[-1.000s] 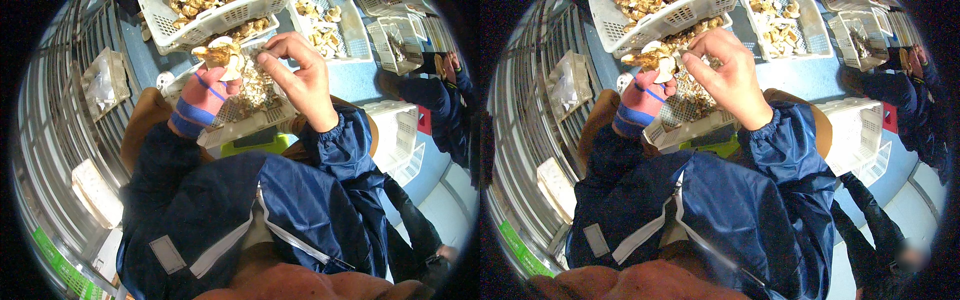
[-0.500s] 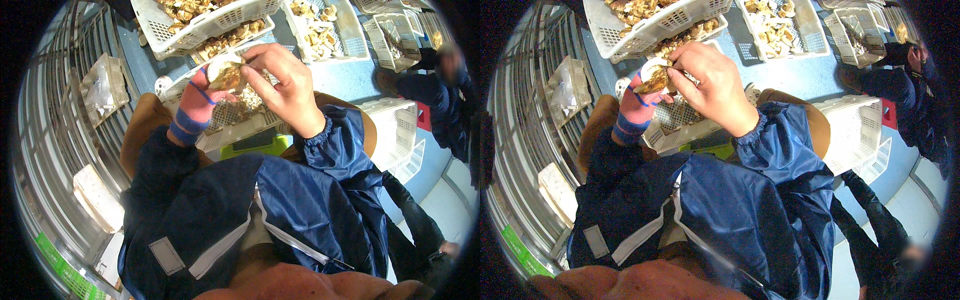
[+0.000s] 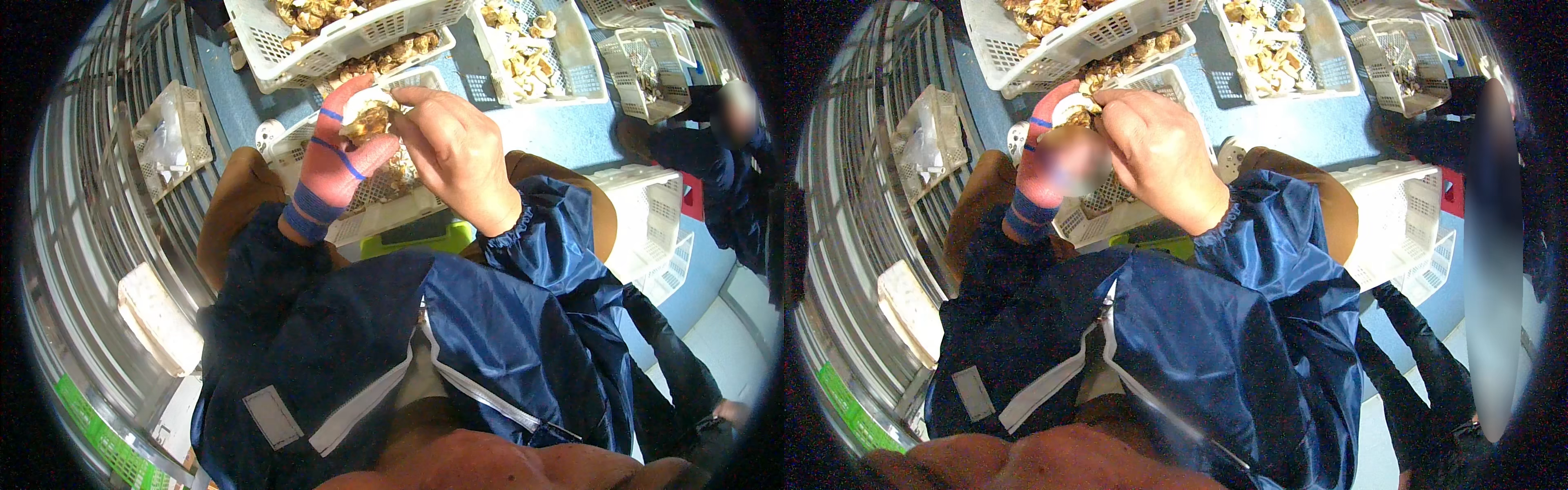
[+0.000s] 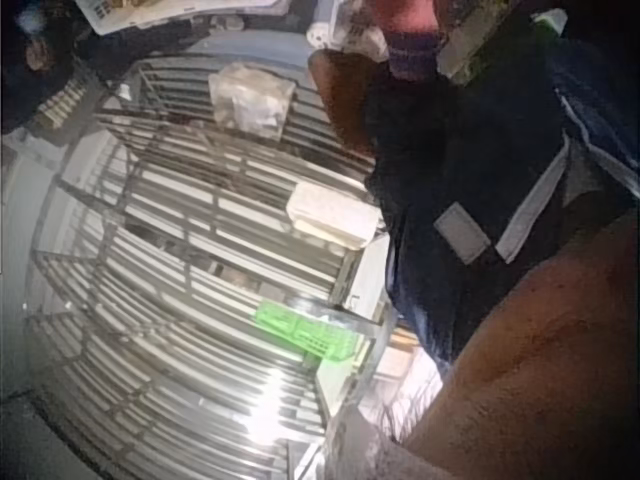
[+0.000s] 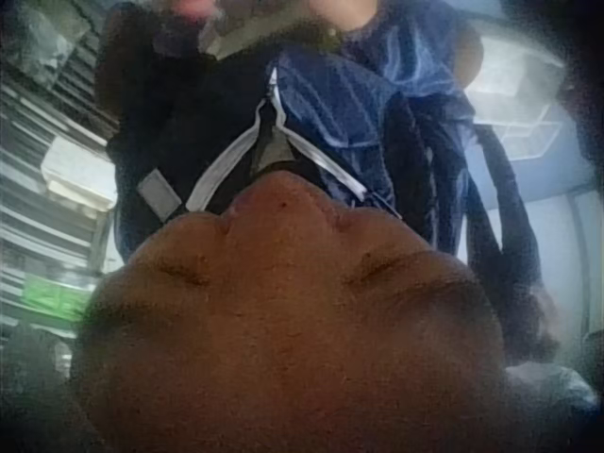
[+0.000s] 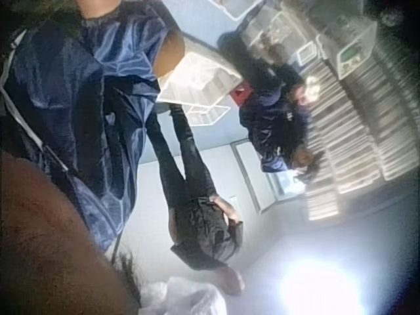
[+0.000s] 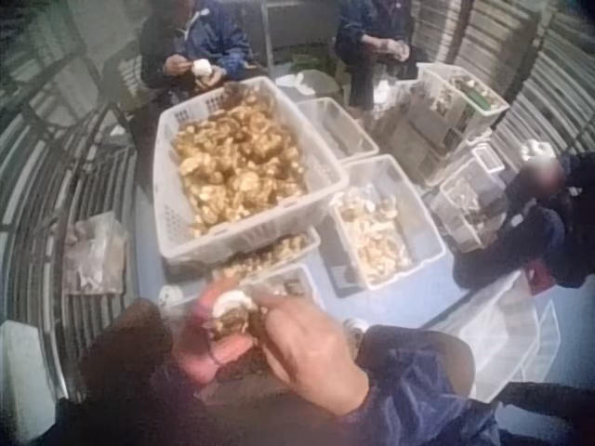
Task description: The person sits and repeatedly picks up mushrooms from a white basket, peels off the outer layers by hand, and places the cleaned pieces into a separate basket. The process is continuous and repetitive.
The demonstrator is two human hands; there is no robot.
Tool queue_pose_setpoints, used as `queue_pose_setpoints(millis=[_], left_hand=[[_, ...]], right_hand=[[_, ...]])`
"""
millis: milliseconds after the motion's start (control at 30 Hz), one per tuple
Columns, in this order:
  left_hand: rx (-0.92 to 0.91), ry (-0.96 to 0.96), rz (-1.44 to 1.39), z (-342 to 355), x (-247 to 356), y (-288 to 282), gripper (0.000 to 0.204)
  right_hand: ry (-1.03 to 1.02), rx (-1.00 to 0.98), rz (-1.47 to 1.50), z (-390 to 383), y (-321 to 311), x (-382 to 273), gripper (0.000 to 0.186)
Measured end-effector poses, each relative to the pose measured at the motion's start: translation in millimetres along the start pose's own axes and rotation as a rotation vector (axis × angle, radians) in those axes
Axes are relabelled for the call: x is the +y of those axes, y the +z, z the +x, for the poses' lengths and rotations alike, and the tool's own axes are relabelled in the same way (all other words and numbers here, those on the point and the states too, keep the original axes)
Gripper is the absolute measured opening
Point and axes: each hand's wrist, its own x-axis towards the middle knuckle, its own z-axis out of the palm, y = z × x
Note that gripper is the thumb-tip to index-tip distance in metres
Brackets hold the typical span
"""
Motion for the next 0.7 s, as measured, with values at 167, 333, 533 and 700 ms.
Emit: queue_pose_setpoints(millis=[167, 333, 533, 700], left_hand=[[-0.015, -0.058, -0.107, 4, 1, -4, 0.077], [0.003, -0.04, -0.163, 9, -1, -10, 0.075], [-0.185, -0.073, -0.18, 12, -6, -32, 0.072], [-0.095, 0.008, -0.037, 9, 1, -22, 0.065]], right_hand=[[0.204, -0.029, 0.135, 1, -6, -3, 0.009], [0.527, -0.072, 0.591, 3, -14, -1, 0.015], [0.46, 0.048, 0.431, 0, -6, 19, 0.014], [0.234, 0.011, 0.152, 5, -14, 14, 0.012]])
